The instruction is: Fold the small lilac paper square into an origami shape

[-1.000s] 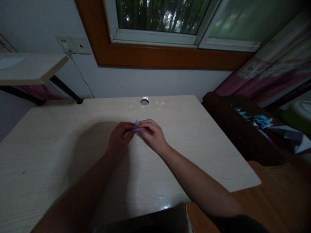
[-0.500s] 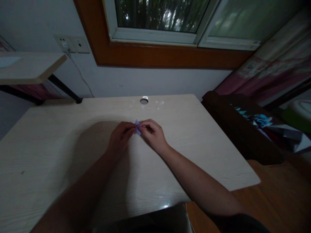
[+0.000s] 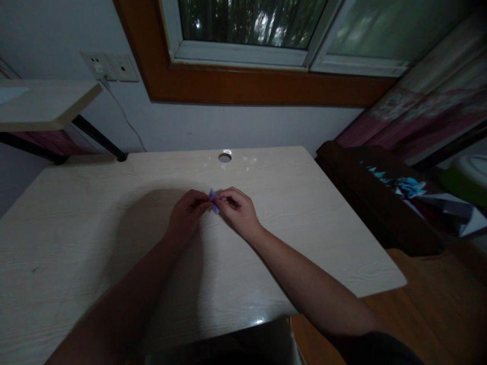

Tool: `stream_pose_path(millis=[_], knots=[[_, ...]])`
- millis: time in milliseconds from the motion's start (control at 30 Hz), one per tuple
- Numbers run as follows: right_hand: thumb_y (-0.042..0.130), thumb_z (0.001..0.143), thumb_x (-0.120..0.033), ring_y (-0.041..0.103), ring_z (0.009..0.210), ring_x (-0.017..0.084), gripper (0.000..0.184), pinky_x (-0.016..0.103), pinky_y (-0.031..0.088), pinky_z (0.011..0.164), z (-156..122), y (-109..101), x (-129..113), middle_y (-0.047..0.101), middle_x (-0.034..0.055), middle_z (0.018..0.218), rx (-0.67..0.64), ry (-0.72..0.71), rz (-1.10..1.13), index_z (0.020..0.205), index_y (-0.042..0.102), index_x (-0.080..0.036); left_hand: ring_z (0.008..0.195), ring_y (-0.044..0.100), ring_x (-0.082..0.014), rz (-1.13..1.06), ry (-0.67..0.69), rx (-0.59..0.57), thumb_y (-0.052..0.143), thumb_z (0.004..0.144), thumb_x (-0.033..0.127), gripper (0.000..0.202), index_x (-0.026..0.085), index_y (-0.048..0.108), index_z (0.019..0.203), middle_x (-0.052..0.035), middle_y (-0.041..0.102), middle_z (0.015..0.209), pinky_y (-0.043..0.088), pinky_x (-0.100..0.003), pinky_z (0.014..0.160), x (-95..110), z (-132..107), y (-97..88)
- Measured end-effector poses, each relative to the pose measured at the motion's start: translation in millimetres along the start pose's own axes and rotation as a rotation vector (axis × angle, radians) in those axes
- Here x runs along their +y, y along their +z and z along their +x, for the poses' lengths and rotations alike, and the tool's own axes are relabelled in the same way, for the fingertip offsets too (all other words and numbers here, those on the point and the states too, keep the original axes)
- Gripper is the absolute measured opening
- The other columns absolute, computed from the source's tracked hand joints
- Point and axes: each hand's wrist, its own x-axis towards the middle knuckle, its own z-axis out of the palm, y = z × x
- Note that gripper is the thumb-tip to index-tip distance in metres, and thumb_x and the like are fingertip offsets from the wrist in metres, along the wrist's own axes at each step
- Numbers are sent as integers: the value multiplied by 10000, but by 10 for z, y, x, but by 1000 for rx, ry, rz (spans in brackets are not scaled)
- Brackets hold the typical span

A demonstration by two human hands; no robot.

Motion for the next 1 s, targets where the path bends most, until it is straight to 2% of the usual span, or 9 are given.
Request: stream_pose_path(millis=[167, 267, 400, 767, 1000], knots=[[690, 901, -345, 620, 778, 157, 124, 298, 498, 720, 16, -4, -35, 664, 25, 834, -17, -1, 30, 903, 725, -227, 751, 649, -160, -31, -69, 12, 752, 811, 399, 209, 208, 680, 859, -8, 693, 803, 526, -273, 716, 19, 6, -7], [587, 968, -360, 638, 817, 165, 200, 318, 514, 775, 22, -25, -53, 683, 37, 856, -61, 10, 69, 922, 729, -226, 732, 648, -156, -48, -96, 49, 745, 807, 371, 184, 204, 676, 840, -5, 700, 784, 530, -267, 696, 54, 14, -12], [539, 992, -351, 659, 852, 169, 224, 335, 527, 823, 16, -45, -13, 687, 41, 907, -124, 20, 170, 1045, 727, -240, 707, 639, -149, -72, -115, 89, 730, 804, 330, 132, 211, 674, 815, 0, 702, 759, 528, -264, 680, 66, 25, -18], [668, 902, -381, 648, 841, 165, 176, 323, 548, 770, 14, -13, -88, 666, 50, 947, -112, 99, 246, 984, 716, -233, 717, 640, -154, -63, -107, 86, 734, 803, 373, 178, 207, 673, 823, -1, 698, 761, 525, -271, 679, 22, 13, -31], [732, 852, -399, 662, 766, 143, 226, 305, 553, 736, -5, 22, 11, 674, 16, 836, -142, 200, 427, 975, 687, -215, 692, 643, -153, -80, -108, 72, 747, 793, 379, 201, 201, 657, 819, 3, 684, 738, 526, -276, 663, 85, 11, -14]])
